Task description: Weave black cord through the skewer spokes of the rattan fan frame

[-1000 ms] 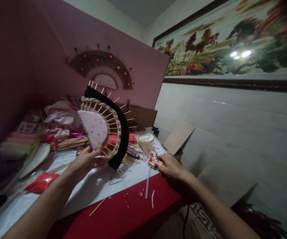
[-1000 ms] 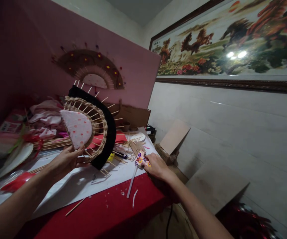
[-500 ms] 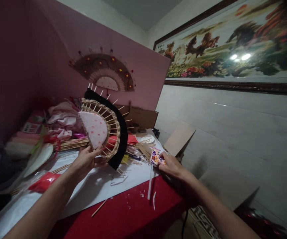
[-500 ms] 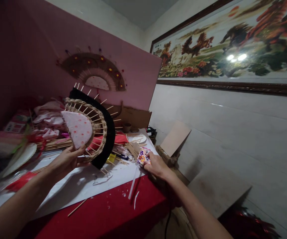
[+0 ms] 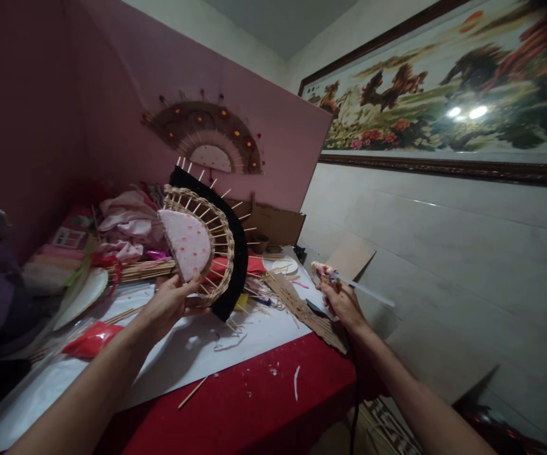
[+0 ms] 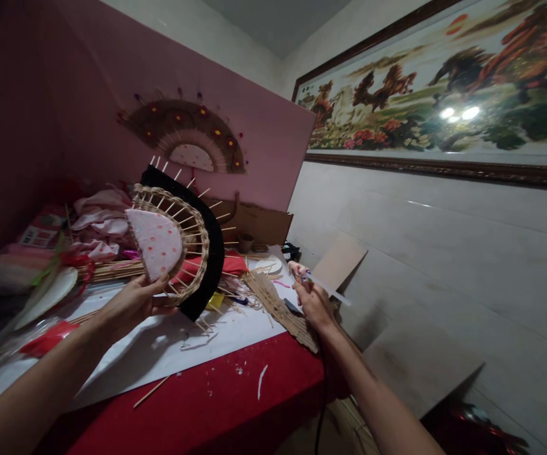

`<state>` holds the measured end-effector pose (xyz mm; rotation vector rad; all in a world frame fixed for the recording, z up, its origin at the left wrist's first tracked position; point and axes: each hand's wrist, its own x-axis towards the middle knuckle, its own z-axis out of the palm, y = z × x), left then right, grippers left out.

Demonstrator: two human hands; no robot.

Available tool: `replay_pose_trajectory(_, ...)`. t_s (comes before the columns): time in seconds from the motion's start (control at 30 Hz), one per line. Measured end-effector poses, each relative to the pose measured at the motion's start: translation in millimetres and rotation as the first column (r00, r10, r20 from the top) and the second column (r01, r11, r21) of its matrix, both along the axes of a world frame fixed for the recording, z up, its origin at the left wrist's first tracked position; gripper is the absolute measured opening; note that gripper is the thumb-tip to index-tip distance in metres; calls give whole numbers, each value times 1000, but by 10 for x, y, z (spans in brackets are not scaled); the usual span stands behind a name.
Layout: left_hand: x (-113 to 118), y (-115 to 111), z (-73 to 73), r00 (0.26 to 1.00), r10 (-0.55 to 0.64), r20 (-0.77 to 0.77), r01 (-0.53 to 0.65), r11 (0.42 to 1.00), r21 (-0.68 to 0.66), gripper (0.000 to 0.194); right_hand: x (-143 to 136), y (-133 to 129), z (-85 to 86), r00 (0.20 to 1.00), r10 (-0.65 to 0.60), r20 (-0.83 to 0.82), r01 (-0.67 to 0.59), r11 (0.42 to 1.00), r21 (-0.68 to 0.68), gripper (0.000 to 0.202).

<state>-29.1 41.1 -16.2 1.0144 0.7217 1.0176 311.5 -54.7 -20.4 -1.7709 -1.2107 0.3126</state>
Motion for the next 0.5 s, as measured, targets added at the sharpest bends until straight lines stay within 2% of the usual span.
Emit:
replay_pose_trajectory(0.1, 4, -2, -1, 1000, -2, 10, 2, 1000, 1, 35, -194, -66, 122, 951, 103, -292, -76, 992, 102, 37)
replay_pose_trajectory(0.2, 3, -2, -12, 1000, -10, 12, 10, 1000, 3, 36, -488, -157, 249, 832, 254, -493, -243, 966, 88, 30)
replay_pose_trajectory(0.33, 8, -28, -3, 1000, -28, -15, 28, 999, 38, 36, -876, -220, 358, 721, 376, -582, -478, 878, -25, 33)
replay_pose_trajectory(0.43, 18, -57, 20, 998, -65, -23, 67, 995, 71, 35, -1077, -192, 350, 680, 449, -580, -570, 821, -33, 33)
replay_pose_trajectory(0.5, 23, -71, 27, 996, -81, -22, 83, 993, 85, 35, -1162, -148, 303, 681, 460, -570, -596, 800, -67, 33)
